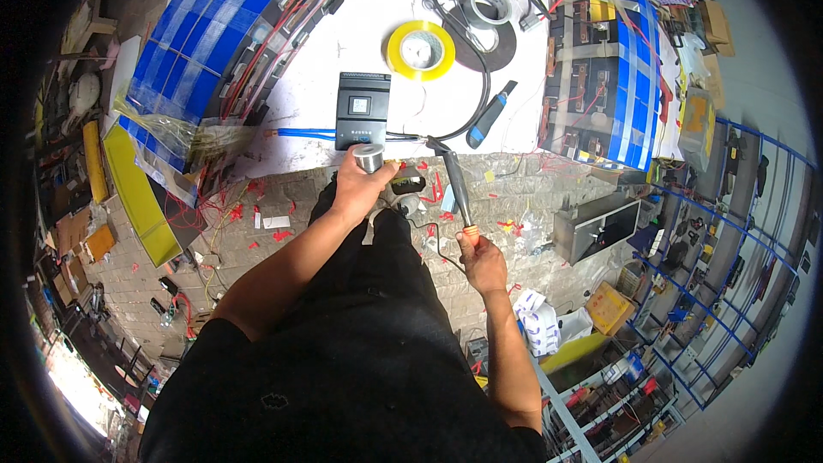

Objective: The person walks through a cluttered workshop carrying a black electronic device and a soldering iron. They place the device on a workbench and use the soldering iron to touch the device's surface repeatedly, likely testing its thermal or electrical response.

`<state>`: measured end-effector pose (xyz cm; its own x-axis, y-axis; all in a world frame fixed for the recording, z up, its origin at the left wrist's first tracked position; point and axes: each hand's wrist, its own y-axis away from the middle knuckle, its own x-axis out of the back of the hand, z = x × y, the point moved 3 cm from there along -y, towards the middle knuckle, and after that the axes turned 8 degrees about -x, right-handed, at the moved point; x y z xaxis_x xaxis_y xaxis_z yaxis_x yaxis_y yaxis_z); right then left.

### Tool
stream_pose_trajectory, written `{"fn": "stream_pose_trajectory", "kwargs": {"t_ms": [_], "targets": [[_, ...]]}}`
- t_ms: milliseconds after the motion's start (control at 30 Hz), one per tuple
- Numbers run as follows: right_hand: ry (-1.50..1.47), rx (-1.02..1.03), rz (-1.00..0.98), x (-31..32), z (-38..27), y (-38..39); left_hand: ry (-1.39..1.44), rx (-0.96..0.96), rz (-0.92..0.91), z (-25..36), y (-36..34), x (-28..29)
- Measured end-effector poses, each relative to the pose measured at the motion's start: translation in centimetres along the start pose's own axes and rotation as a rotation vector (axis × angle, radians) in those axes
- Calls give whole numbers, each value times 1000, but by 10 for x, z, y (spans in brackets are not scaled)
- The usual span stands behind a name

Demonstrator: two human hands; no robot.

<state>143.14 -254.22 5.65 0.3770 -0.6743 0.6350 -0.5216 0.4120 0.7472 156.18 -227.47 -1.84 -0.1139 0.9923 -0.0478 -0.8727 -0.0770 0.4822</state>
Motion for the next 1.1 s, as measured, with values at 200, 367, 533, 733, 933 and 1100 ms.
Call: {"fn": "stream_pose_trajectory", "kwargs": {"t_ms": [200, 367, 533, 733, 933, 1100], "targets": [[-76, -89, -80, -2, 0, -1, -1, -1, -4, -4, -3, -1], [-87, 34, -19, -3, 4, -3, 20, -16, -2, -7, -5, -3], [-87, 74, -11, 1, -4, 0, 2, -32, -5, -6, -5, -3], [-89, 97, -8, 2, -6, 2, 40, 2, -4, 1, -3, -2], [-90, 91, -4, 2, -6, 2, 29, -5, -9, 0, -4, -4], [-90, 92, -8, 1, -4, 0, 5, -28, -10, -5, -7, -6]]}}
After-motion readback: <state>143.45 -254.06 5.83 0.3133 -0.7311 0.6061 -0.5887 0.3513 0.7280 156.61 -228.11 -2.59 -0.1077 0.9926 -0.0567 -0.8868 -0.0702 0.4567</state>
